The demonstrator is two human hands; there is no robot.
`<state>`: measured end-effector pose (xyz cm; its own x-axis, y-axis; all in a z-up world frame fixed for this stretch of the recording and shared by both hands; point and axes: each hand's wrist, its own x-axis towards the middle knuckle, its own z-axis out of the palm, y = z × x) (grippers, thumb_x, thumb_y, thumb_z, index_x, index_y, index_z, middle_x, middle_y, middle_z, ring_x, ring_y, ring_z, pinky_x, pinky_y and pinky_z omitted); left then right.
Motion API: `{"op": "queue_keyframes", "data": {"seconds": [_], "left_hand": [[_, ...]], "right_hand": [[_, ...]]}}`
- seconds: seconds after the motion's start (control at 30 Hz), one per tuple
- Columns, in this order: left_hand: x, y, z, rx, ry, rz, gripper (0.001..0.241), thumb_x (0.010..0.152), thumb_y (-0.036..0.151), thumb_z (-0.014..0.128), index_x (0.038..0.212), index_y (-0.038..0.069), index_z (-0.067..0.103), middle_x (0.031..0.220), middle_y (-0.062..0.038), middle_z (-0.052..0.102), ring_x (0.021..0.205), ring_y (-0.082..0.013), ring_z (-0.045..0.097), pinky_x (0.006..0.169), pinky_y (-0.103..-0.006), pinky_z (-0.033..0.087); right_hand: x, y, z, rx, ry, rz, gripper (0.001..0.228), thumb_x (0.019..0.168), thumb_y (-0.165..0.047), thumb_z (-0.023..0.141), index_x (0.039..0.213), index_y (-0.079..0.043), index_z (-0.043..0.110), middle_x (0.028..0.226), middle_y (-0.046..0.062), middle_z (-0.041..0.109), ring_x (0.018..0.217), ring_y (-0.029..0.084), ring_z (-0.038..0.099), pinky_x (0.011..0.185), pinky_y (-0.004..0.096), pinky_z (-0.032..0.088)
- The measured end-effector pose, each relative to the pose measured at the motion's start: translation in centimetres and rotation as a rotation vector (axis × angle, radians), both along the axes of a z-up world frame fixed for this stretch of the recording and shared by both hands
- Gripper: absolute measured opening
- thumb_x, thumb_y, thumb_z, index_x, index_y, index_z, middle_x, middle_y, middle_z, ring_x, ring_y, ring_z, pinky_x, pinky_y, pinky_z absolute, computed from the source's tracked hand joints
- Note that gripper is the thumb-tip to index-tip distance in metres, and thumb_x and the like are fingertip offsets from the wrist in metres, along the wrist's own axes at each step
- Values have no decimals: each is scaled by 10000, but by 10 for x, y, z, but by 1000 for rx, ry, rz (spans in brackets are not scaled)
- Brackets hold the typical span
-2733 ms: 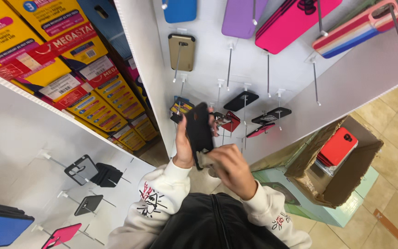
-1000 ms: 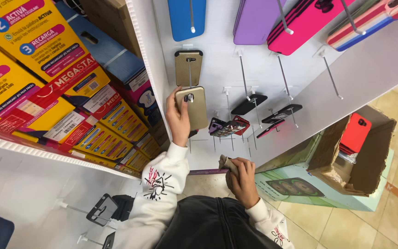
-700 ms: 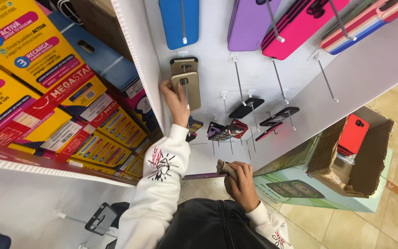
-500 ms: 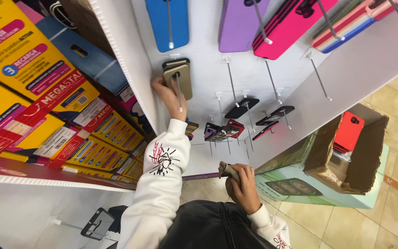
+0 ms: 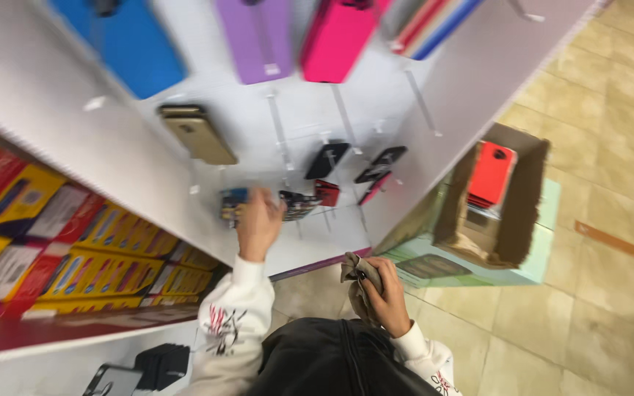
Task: The person wipes various phone cases with a cloth, removes them from display hooks, and places them into a cardboard box on the floor.
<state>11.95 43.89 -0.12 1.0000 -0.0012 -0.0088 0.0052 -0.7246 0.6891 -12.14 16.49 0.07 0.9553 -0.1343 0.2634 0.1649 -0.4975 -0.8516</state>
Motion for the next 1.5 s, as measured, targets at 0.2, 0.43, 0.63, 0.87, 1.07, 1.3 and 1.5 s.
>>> {"op": "queue_keyframes", "data": {"seconds": [0.2,0.43,0.63,0.87,1.07,1.3,1.5], "left_hand": [[-78,-150,35,37,-30,-691,362,1059,437,782,1279,191,633,982,-10,763,923,-303,771,716,-532,566],[-94,-333,24,-22,-33,-1163,462,1144,432,670,1396,46,642,1371,-135,607,1305,-313,657,1071,-523,590],[-56,-485,-25,358,-615,-829,597,1001,498,838,1353,32,714,1329,-204,719,1276,-390,608,975,-499,587],[-18,-565,-59,994,-315,-539,1309,882,985,607,1694,-33,465,1462,-119,655,1254,-240,555,1011,-383,433],[-6,-576,-63,1040,-223,-443,1270,735,1067,707,1514,70,604,1358,-44,655,1188,-200,531,944,-342,447],[-15,-567,-52,847,-300,-373,1166,690,1118,746,1264,107,652,1194,-29,605,1096,-216,521,915,-354,447],[-42,-501,14,-471,249,-630,923,828,627,861,1471,89,475,1518,-136,443,1474,-304,566,1084,-432,703]], "right_hand": [[-30,-66,5,33,14,-154,278,1062,-139,668,1328,-70,714,1310,115,729,1232,306,664,1105,432,493],[-83,-140,-5,76,56,-360,298,1033,-89,668,1327,-53,697,1298,114,720,1243,296,678,1117,410,504],[-109,-191,-9,125,81,-491,319,1024,-55,653,1338,-67,708,1279,103,734,1206,281,727,1049,404,554],[-128,-238,-10,306,142,-513,262,1078,-135,680,1327,-77,739,1268,69,758,1200,228,732,1049,370,549],[-129,-259,-11,324,163,-493,257,1065,-123,677,1308,-84,747,1251,60,763,1172,221,737,1029,367,558],[-128,-274,-26,496,186,-439,285,1090,-133,682,1361,-62,734,1291,59,758,1187,201,730,1041,349,556],[-94,-298,-3,363,25,-589,412,1086,-140,661,1493,-106,609,1435,108,673,1319,242,664,1138,380,522]]}}
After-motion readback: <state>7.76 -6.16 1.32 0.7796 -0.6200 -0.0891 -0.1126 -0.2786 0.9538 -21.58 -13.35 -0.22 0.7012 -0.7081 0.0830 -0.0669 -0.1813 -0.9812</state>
